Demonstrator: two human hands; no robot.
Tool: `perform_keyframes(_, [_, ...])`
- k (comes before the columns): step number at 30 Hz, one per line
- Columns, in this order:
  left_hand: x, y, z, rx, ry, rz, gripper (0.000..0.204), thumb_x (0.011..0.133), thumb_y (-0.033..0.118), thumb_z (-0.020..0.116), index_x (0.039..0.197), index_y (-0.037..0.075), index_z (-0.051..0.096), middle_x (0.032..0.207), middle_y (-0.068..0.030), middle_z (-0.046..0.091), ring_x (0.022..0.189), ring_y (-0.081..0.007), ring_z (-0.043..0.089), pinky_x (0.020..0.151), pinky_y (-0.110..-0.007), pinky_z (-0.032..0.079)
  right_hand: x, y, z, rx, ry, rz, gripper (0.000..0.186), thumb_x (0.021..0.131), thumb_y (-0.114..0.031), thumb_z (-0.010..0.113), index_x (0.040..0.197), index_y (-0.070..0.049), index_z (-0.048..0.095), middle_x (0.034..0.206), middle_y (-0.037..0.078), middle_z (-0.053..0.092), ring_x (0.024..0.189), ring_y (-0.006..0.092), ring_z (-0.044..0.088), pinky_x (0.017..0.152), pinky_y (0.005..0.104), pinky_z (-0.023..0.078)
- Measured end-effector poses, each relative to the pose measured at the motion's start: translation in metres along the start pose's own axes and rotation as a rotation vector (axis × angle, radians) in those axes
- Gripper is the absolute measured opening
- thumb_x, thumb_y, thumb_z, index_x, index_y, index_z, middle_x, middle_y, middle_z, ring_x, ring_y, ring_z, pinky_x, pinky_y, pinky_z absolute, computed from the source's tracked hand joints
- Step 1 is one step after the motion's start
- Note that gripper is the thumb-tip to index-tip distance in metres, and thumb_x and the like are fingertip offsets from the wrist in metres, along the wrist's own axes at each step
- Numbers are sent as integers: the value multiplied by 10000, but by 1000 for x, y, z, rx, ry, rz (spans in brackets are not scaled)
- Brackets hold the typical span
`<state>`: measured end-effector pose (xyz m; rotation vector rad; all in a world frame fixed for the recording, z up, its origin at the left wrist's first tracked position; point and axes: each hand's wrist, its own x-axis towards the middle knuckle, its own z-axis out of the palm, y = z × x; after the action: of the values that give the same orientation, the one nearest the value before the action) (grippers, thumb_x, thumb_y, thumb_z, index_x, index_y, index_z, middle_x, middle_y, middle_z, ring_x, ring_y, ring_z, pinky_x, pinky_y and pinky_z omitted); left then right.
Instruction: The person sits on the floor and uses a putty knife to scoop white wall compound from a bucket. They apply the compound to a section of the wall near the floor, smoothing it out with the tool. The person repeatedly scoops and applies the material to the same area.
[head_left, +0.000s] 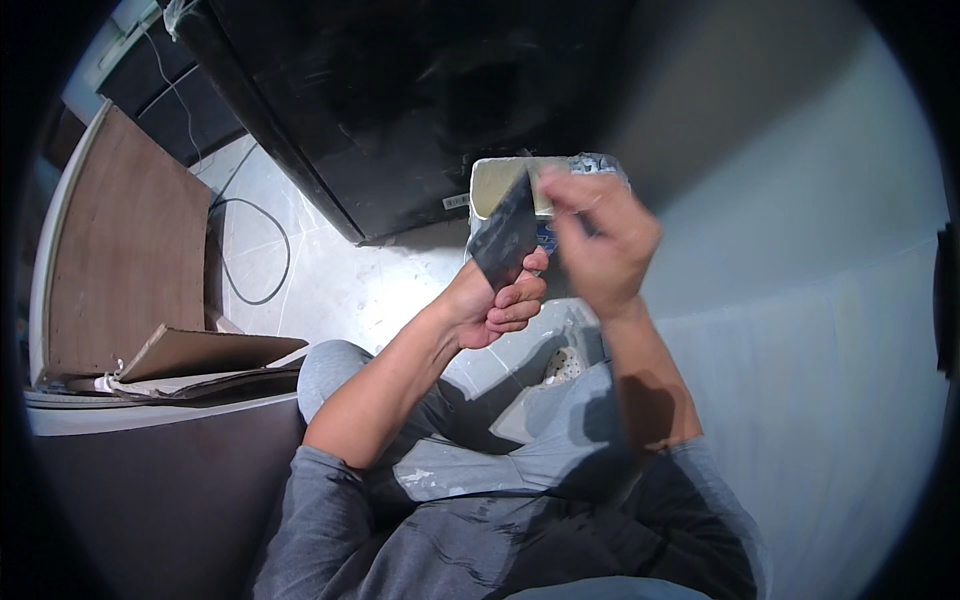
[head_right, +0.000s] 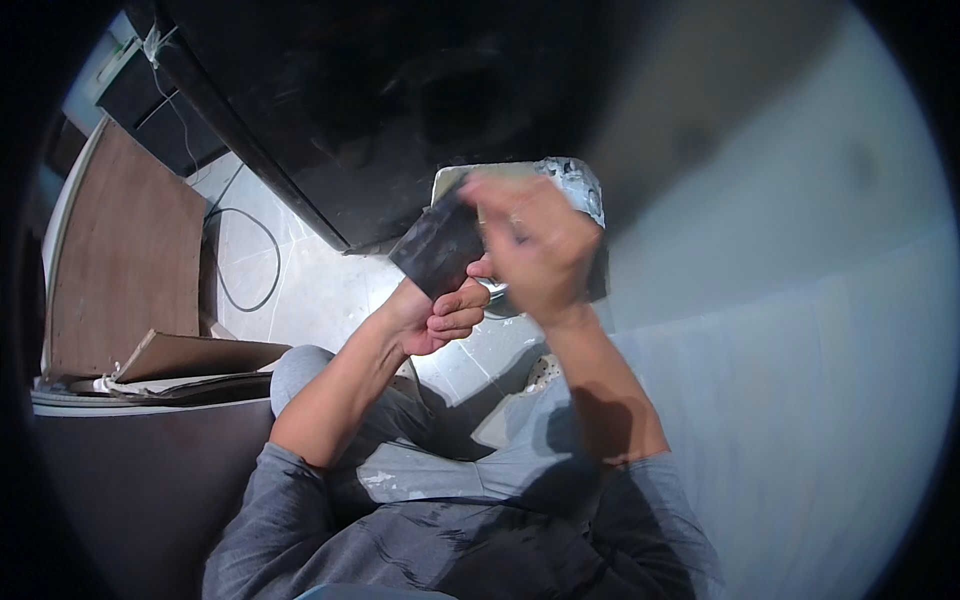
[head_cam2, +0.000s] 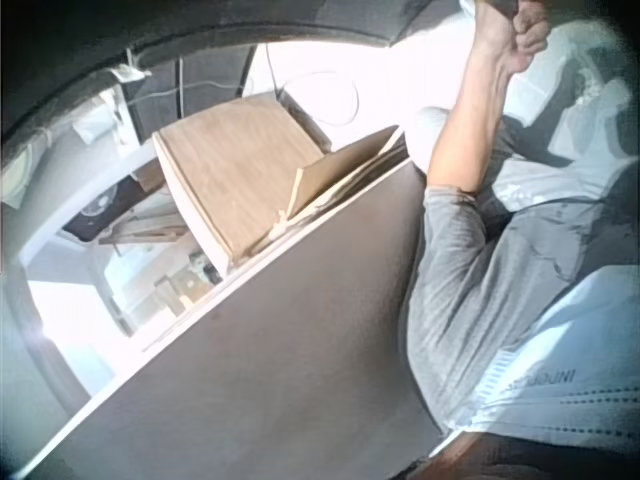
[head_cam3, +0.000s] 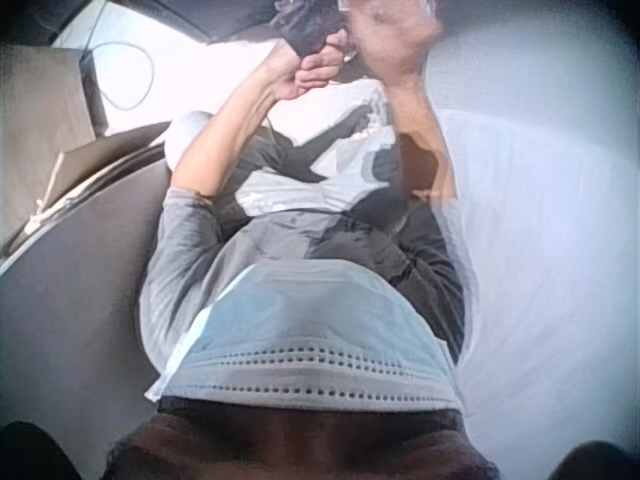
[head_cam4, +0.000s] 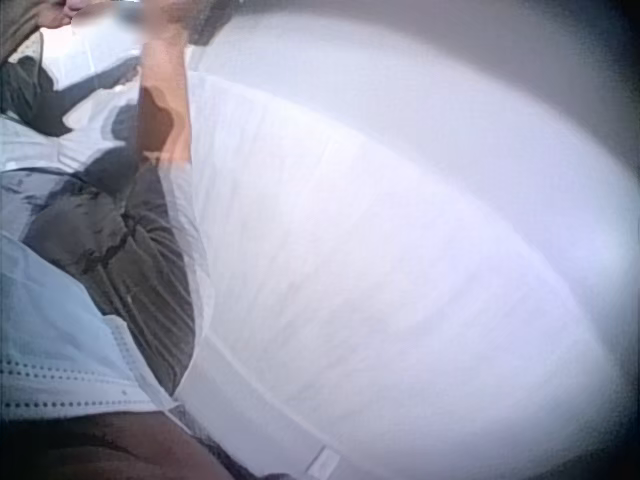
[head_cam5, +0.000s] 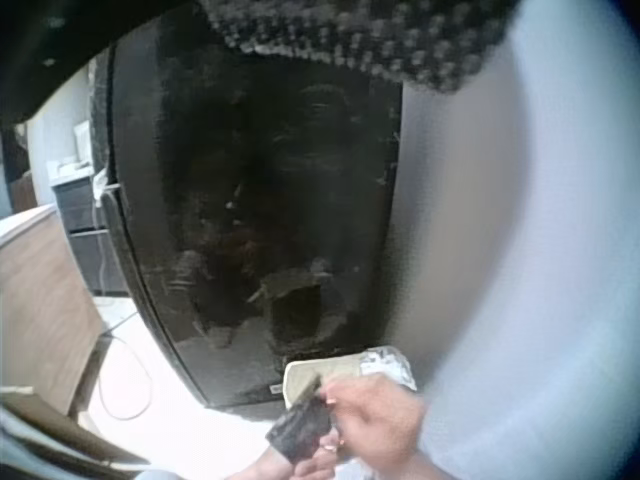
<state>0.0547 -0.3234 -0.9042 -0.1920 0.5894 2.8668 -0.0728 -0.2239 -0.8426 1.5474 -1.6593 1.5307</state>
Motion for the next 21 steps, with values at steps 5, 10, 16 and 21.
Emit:
perform_keyframes(5, [-4,6,12,138,97,181,299,1038,412,489,942,132,535,494,60,362,353,-47,316,325,-173,257,13,35,-41,128,324,391,170,823,8,759,978,-59,739,978,50,736,841,161,687,777,286,555])
perform_keyframes(10, [1,8,38,340,374,197,482,959,565,567,889,89,553,567,32,496,349,-49,392,316,-165,292,12,39,-65,1090,435,794,180,838,-61,792,996,-49,708,967,43,715,857,118,662,815,253,533])
perform_keyframes(16, [-10,29,13,187,392,409,441,942,517,626,999,81,648,687,7,636,414,-49,533,305,-146,338,6,61,-80,670,-179,812,322,798,-96,825,1079,-20,690,956,30,693,857,91,644,803,227,513])
perform_keyframes(21, [-32,78,32,167,656,900,247,942,343,693,1005,105,670,840,1,695,647,-74,629,527,-184,452,-1,87,-122,895,191,849,257,863,-22,745,1112,-10,682,1038,59,701,926,129,659,859,269,525])
